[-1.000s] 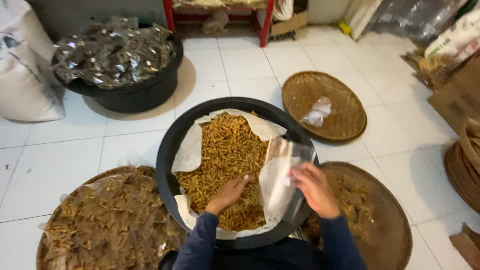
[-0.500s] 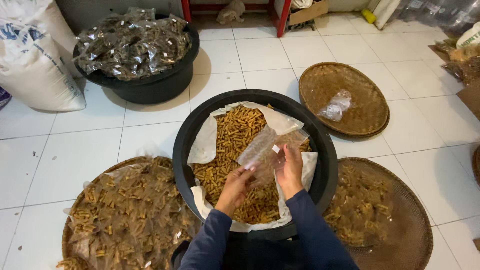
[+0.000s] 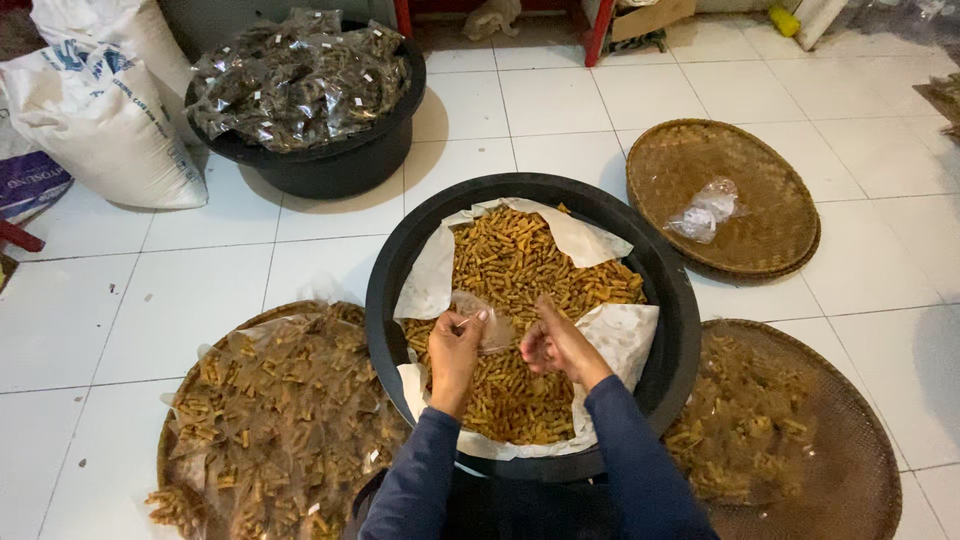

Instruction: The person sits on the floor with a large basin of fried snack pieces on their lap and fills small clear plastic bags with pieces taken by hand from the basin. They open each bag, place snack pieces inside, and set filled bags on woven trays beside them.

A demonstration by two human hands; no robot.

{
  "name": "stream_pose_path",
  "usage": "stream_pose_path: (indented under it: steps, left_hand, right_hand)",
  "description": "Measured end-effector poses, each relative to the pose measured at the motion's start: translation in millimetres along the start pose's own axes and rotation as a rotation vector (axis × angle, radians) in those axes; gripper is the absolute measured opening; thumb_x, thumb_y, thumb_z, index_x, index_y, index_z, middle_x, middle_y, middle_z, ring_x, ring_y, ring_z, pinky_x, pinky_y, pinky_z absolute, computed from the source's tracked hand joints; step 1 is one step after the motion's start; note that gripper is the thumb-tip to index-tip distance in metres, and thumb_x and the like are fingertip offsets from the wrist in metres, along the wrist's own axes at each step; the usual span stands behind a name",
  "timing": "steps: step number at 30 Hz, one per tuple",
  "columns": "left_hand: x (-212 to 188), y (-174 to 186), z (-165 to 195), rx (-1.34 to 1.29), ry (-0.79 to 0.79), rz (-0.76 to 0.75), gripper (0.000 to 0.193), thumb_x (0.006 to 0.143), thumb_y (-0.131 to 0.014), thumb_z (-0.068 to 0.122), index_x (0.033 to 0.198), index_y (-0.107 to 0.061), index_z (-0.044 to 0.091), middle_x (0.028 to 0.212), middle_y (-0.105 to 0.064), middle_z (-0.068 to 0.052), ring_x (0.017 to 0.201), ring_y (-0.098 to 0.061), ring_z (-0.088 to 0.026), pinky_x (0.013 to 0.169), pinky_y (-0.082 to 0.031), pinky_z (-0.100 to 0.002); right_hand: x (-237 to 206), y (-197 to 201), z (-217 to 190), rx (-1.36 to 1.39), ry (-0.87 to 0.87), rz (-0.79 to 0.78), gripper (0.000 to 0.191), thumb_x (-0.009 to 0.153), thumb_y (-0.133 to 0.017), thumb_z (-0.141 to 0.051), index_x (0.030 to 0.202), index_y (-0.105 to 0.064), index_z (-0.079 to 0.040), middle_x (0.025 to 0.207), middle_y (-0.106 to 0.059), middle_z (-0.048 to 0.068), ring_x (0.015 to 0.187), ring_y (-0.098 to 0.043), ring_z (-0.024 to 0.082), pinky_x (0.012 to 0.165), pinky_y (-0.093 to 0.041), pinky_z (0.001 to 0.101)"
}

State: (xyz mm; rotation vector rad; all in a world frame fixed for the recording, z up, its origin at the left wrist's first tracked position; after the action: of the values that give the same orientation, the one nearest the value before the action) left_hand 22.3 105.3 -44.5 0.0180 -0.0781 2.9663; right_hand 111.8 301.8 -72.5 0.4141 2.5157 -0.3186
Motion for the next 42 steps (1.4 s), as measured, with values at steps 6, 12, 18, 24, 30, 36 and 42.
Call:
stream_pose_path:
  steps: [6,12,18,24,30,36,42]
  left_hand:
    - [-7,-12,16,0.569,-0.171,-0.109,0.032,0.083,-0.081,0.03,0.081,-0.062,0.004,0.069,-0.067,-0.018,0.066,-0.068,-0.036,0.06,-0.051,-0.046]
    - [-23,-36,18,0.532,-0.235,-0.235,0.027,0.086,-0.076,0.028,0.085,-0.062,0.005,0.072,-0.067,-0.018,0.071,-0.068,-0.04,0.061,-0.051,-0.049]
    - [-17,-33,23,0.561,-0.227,-0.314,0.025,0.086,-0.075,0.026,0.083,-0.063,0.005,0.072,-0.068,-0.018,0.071,-0.069,-0.04,0.063,-0.052,-0.049]
    - [-26,-41,35,0.889,-0.322,-0.223,0.012,0.094,-0.065,0.013,0.106,-0.063,0.01,0.087,-0.069,-0.018,0.076,-0.07,-0.042,0.062,-0.054,-0.052]
    - [-42,-56,40,0.98,-0.428,-0.29,0.026,0.087,-0.061,-0.001,0.111,-0.057,0.006,0.108,-0.063,-0.019,0.085,-0.072,-0.04,0.065,-0.059,-0.048]
    - [-34,-57,40,0.843,-0.438,-0.322,0.035,0.081,-0.062,-0.004,0.115,-0.055,0.001,0.109,-0.061,-0.026,0.082,-0.069,-0.046,0.065,-0.058,-0.049]
    - [-29,-50,39,0.806,-0.484,-0.325,0.028,0.079,-0.067,-0.002,0.105,-0.059,0.004,0.105,-0.065,-0.02,0.084,-0.071,-0.042,0.067,-0.058,-0.049]
  right_hand:
    - [-81,-47,-84,-0.492,0.743,-0.121,0.02,0.099,-0.064,-0.025,0.102,-0.068,-0.006,0.097,-0.071,0.006,0.085,-0.069,0.014,0.077,-0.058,0.0288]
    - [-122,-87,-99,-1.172,1.058,0.214,0.019,0.093,-0.062,-0.011,0.111,-0.066,-0.005,0.111,-0.071,0.01,0.088,-0.071,0.031,0.072,-0.057,0.0409]
    - [-90,-62,-77,-1.466,0.733,0.236,0.022,0.088,-0.062,-0.011,0.109,-0.068,-0.009,0.108,-0.072,0.009,0.082,-0.07,0.034,0.067,-0.056,0.0461]
    - [-29,-28,-29,-0.982,0.545,0.199,0.019,0.094,-0.058,-0.01,0.107,-0.072,-0.004,0.093,-0.075,0.013,0.084,-0.071,0.031,0.073,-0.056,0.0444]
    - [15,-4,24,0.35,0.145,-0.044,0.027,0.103,-0.053,-0.006,0.121,-0.07,0.002,0.102,-0.073,0.009,0.087,-0.068,0.02,0.073,-0.053,0.0331]
    - [14,-6,25,0.307,0.261,-0.111,0.031,0.102,-0.05,-0.001,0.127,-0.068,0.005,0.109,-0.072,0.011,0.088,-0.066,0.02,0.077,-0.054,0.0345]
    - [-11,-38,9,-1.221,0.406,0.068,0.029,0.1,-0.052,-0.005,0.123,-0.069,0.0,0.115,-0.072,0.014,0.101,-0.066,0.027,0.086,-0.054,0.0397]
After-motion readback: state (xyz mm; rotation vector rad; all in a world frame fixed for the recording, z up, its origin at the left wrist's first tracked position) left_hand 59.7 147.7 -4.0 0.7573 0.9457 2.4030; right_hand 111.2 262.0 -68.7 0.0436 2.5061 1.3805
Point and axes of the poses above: each hand's wrist, its own x-axis towards the middle knuckle, its own y-axis out of the back of the hand, z = x × y, the point moved 7 cm from there along x, towards the middle knuckle
